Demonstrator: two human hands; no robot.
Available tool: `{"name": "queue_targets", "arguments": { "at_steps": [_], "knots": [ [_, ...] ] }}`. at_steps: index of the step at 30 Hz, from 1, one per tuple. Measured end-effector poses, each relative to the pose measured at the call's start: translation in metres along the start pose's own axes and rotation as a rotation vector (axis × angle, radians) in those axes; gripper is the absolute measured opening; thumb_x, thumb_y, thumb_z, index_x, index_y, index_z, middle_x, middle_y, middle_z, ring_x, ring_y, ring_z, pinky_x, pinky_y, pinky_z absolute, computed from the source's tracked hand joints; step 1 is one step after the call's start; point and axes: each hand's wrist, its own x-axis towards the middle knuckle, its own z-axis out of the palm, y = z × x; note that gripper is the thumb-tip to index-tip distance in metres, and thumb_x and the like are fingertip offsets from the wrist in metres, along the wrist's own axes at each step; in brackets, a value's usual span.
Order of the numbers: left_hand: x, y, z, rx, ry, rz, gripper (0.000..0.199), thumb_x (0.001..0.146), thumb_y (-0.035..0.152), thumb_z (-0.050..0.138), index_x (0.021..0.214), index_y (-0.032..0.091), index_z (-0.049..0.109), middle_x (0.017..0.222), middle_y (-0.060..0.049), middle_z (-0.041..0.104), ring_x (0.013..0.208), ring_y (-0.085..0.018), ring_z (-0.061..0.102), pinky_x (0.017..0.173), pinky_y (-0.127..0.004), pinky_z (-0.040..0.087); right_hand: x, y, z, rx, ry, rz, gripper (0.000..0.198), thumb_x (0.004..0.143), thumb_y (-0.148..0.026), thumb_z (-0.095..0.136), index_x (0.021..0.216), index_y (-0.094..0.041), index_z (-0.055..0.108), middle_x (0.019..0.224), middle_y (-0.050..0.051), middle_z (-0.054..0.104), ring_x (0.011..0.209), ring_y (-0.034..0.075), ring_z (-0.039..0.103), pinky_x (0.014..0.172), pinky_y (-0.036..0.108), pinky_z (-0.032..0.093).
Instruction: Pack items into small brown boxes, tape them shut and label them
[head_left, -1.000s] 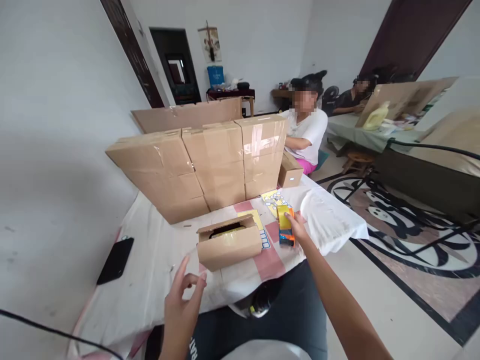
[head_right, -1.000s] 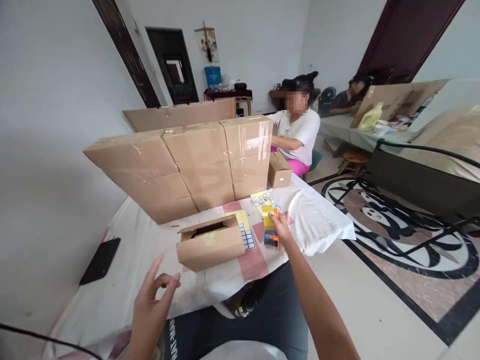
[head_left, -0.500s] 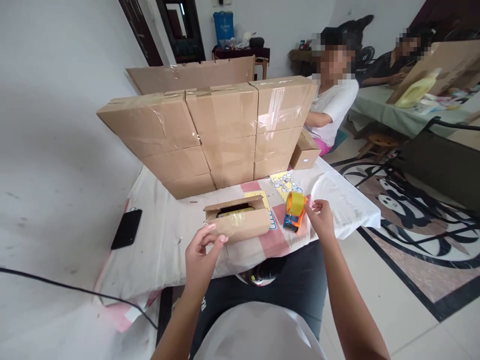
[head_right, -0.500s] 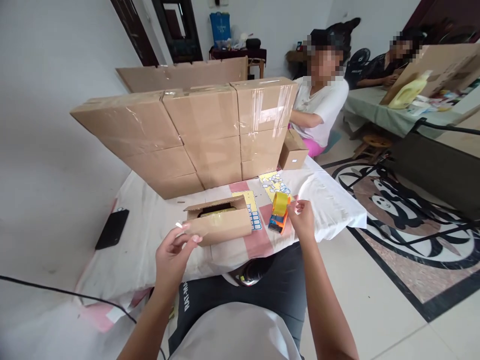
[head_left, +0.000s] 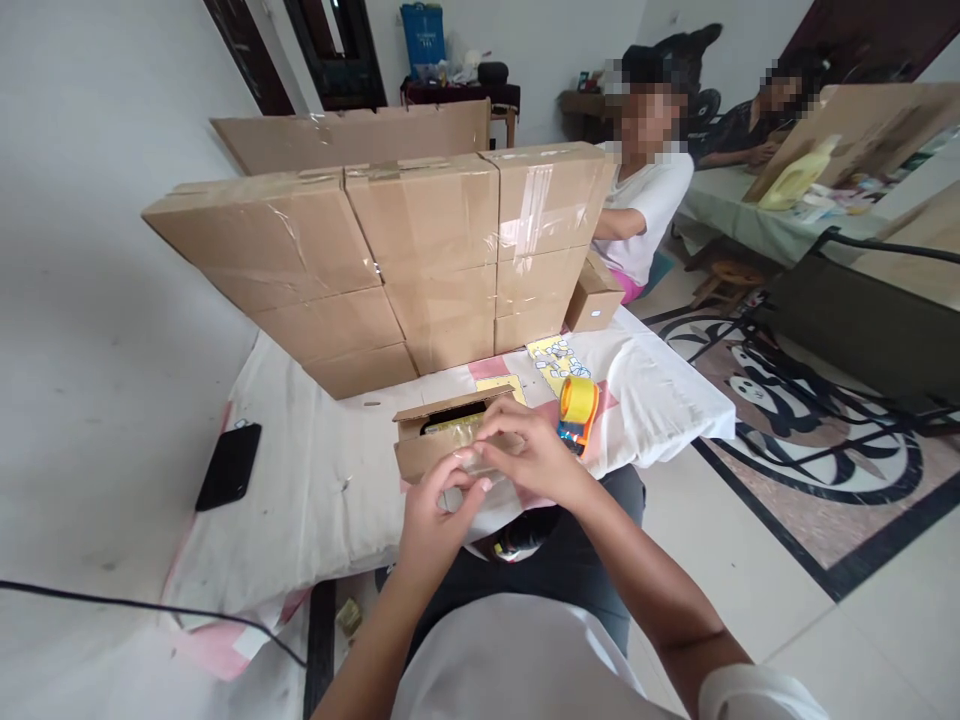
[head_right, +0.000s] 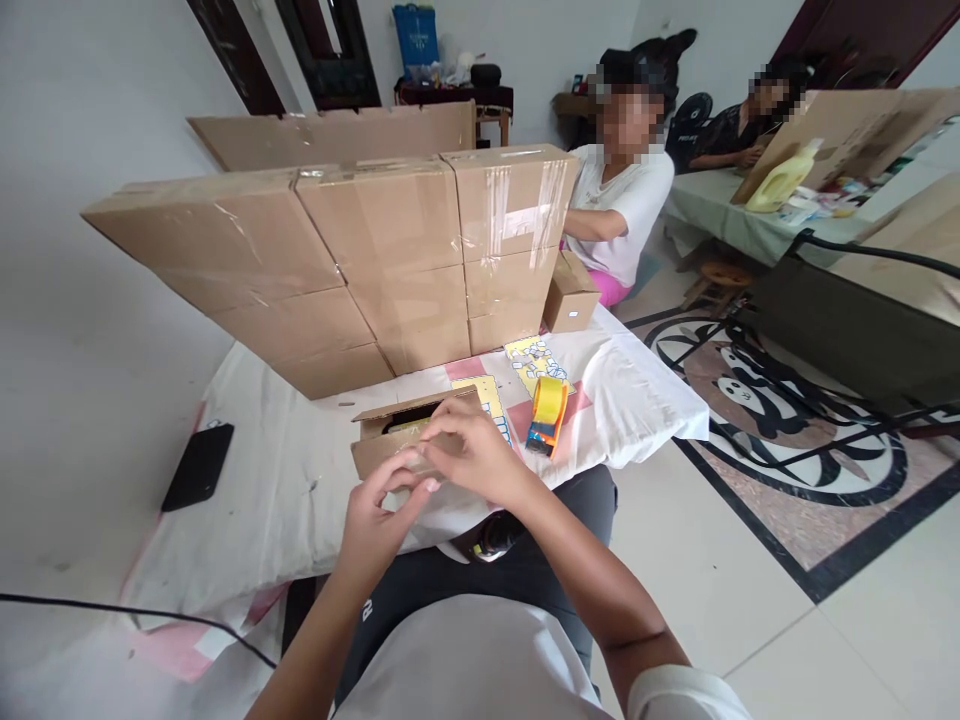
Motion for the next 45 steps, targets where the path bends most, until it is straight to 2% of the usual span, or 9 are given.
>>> {"name": "queue_targets", "arguments": {
  "at_steps": [3, 6, 10, 13, 17, 21, 30, 40, 45],
  "knots": [
    [0.0, 0.001, -0.001, 0.016, -0.001, -0.053, 0.054, 0.083, 0.043, 0.069, 0.131, 0.023, 0.057, 0.066, 0.004, 0.068, 0.066, -0.015, 0.064, 0.073, -0.03, 0.052, -0.014, -0.002, 0.001, -0.059, 0.052, -0.035, 0.009, 0.092, -0.024, 0.065, 0.085, -0.022, 0.07, 0.091, 0.004, 0.055, 0.088, 0.018, 0.057, 0.079, 0.034, 0.046],
    [0.007, -0.002, -0.01, 0.134, 0.149, -0.067, 0.07, 0.082, 0.047, 0.069, 0.142, 0.021, 0.046, 0.058, 0.009, 0.06, 0.055, -0.013, 0.055, 0.062, -0.027, 0.048, -0.034, -0.003, -0.006, -0.064, 0.19, -0.02, 0.007, 0.092, -0.024, 0.066, 0.088, -0.025, 0.071, 0.092, 0.004, 0.054, 0.089, 0.019, 0.056, 0.08, 0.036, 0.046],
    [0.033, -0.014, -0.024, 0.521, 0.338, 0.215, 0.046, 0.09, 0.043, 0.06, 0.13, 0.021, 0.059, 0.096, -0.006, 0.074, 0.094, -0.023, 0.066, 0.089, -0.04, 0.048, -0.049, -0.005, -0.026, 0.029, 0.297, 0.051, 0.006, 0.091, -0.028, 0.069, 0.086, -0.027, 0.073, 0.091, 0.004, 0.055, 0.088, 0.02, 0.055, 0.083, 0.038, 0.046],
    [0.054, -0.024, -0.025, 0.756, 0.185, 0.354, 0.045, 0.097, 0.034, 0.049, 0.14, 0.021, 0.052, 0.134, -0.012, 0.066, 0.132, -0.03, 0.053, 0.109, -0.049, 0.035, -0.048, -0.009, -0.042, 0.1, 0.238, 0.1, 0.006, 0.088, -0.031, 0.073, 0.083, -0.028, 0.074, 0.092, 0.004, 0.056, 0.091, 0.02, 0.056, 0.086, 0.039, 0.047],
    [0.061, -0.037, -0.016, 0.809, -0.046, 0.364, 0.045, 0.101, 0.029, 0.037, 0.143, 0.023, 0.05, 0.134, -0.009, 0.067, 0.129, -0.025, 0.058, 0.119, -0.05, 0.026, -0.034, -0.006, -0.052, 0.188, 0.116, 0.185, 0.017, 0.084, -0.039, 0.077, 0.075, -0.025, 0.074, 0.099, 0.005, 0.061, 0.103, 0.022, 0.059, 0.093, 0.041, 0.047],
    [0.051, -0.047, -0.008, 0.875, -0.12, 0.349, 0.047, 0.1, 0.041, 0.042, 0.143, 0.025, 0.052, 0.149, -0.008, 0.053, 0.142, -0.029, 0.045, 0.12, -0.057, 0.023, -0.004, 0.023, -0.044, 0.174, 0.046, 0.273, 0.021, 0.081, -0.044, 0.078, 0.075, -0.024, 0.076, 0.118, 0.006, 0.063, 0.117, 0.024, 0.058, 0.103, 0.043, 0.043],
    [0.045, -0.055, -0.005, 0.945, -0.141, 0.348, 0.056, 0.098, 0.047, 0.048, 0.149, 0.024, 0.044, 0.156, -0.007, 0.043, 0.146, -0.031, 0.039, 0.122, -0.061, 0.02, 0.037, 0.115, -0.005, -0.233, 0.039, 0.394, 0.004, 0.077, -0.026, 0.077, 0.077, -0.022, 0.079, 0.136, 0.01, 0.059, 0.141, 0.033, 0.038, 0.118, 0.052, 0.021],
    [0.043, -0.052, 0.007, 1.01, -0.11, 0.398, 0.053, 0.095, 0.038, 0.054, 0.147, 0.037, 0.047, 0.158, -0.011, 0.041, 0.145, -0.044, 0.036, 0.113, -0.076, 0.017, 0.035, 0.12, 0.004, -0.21, 0.098, 0.367, 0.003, 0.074, -0.02, 0.079, 0.073, -0.021, 0.076, 0.129, 0.01, 0.063, 0.138, 0.031, 0.042, 0.117, 0.048, 0.024],
    [0.038, -0.062, 0.017, 0.869, -0.034, 0.555, 0.059, 0.098, 0.029, 0.046, 0.152, 0.045, 0.031, 0.152, -0.002, 0.05, 0.141, -0.036, 0.044, 0.118, -0.073, 0.004, 0.03, 0.12, 0.006, -0.233, 0.103, 0.336, 0.007, 0.072, -0.022, 0.082, 0.072, -0.021, 0.074, 0.114, 0.008, 0.069, 0.137, 0.03, 0.045, 0.111, 0.043, 0.032]
  ]
}}
